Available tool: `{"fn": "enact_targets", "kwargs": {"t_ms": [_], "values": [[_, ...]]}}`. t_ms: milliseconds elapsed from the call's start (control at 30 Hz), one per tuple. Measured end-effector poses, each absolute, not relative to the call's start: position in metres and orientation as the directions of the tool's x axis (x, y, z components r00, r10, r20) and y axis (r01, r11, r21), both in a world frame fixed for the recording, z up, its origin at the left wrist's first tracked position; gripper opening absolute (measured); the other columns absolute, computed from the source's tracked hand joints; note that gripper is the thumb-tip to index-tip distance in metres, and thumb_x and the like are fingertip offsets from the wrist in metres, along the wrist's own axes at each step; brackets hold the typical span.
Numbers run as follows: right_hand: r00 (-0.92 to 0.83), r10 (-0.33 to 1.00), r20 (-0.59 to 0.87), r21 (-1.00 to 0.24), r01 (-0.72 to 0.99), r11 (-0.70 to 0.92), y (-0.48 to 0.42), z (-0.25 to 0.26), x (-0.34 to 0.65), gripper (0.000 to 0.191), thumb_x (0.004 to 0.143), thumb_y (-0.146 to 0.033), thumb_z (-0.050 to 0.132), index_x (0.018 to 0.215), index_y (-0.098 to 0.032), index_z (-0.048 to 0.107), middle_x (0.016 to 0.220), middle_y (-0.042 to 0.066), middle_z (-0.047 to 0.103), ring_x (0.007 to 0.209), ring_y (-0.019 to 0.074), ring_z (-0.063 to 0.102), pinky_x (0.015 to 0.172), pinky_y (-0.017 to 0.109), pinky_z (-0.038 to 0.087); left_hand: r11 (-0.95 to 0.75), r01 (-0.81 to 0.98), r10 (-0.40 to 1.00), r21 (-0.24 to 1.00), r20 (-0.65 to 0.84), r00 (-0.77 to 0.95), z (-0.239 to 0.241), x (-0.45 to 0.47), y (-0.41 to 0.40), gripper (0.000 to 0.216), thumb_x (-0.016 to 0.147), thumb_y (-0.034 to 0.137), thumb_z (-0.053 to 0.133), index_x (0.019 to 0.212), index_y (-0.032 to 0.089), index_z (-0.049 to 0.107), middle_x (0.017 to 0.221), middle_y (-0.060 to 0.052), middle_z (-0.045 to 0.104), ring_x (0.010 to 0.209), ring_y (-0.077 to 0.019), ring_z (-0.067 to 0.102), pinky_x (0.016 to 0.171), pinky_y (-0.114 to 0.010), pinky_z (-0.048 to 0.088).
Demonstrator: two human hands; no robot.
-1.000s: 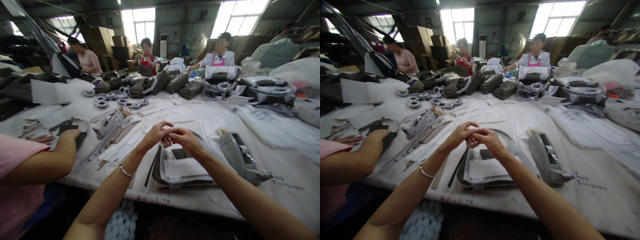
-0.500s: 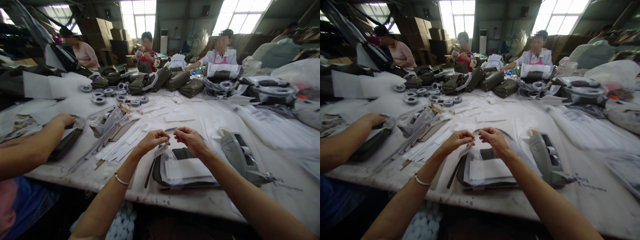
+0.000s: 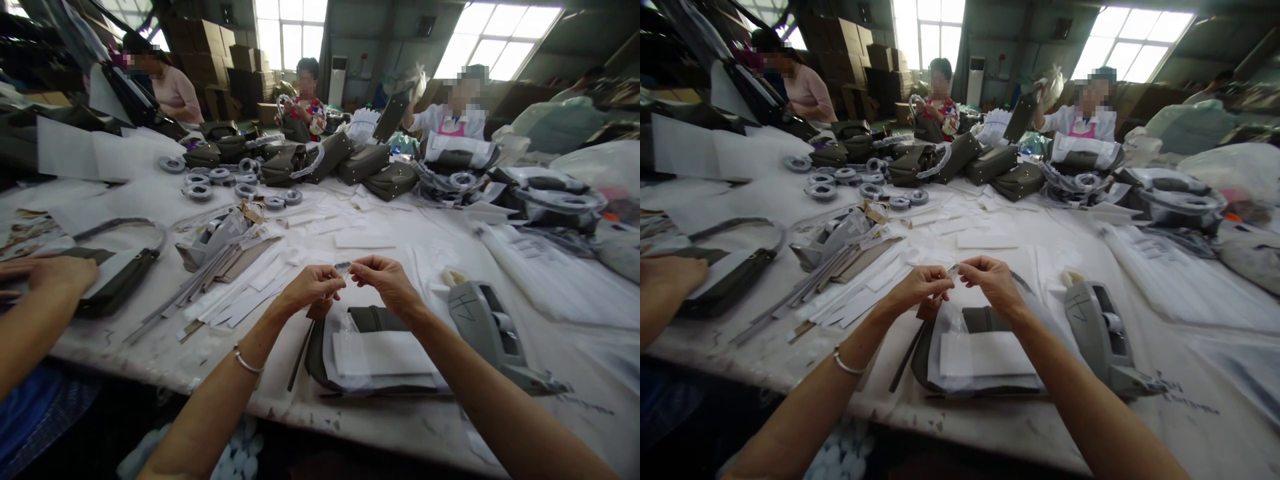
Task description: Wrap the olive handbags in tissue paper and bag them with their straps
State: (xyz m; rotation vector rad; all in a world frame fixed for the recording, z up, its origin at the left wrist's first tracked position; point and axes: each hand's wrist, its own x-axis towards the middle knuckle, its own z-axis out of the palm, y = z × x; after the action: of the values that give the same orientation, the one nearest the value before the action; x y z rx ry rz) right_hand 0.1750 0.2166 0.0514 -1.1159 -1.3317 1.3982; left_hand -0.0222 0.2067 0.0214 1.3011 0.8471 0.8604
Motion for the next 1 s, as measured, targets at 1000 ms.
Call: {"fn": "enact_targets", "kwargs": {"t_ms": [1000], "values": [[-0.103, 0.98, 0.17, -0.977, 0.114, 0.181, 0.215, 0.082, 0.184, 0.025, 0.078, -0.039, 0.074, 0.063, -0.023, 0.063, 0.111, 0.005, 0.067, 0.107, 0.0265, 0.059, 0.088, 0.04, 0.048, 0.013, -0.111, 0.985, 0.994, 0.006, 0.171, -0.015, -0.043, 0.257, 0.028, 0.088, 0.044, 0.06, 0.096, 0.017, 0.064, 0.102, -0.006, 0.07, 0.09, -0.0174, 0.069, 0.075, -0.026, 0.052]]}}
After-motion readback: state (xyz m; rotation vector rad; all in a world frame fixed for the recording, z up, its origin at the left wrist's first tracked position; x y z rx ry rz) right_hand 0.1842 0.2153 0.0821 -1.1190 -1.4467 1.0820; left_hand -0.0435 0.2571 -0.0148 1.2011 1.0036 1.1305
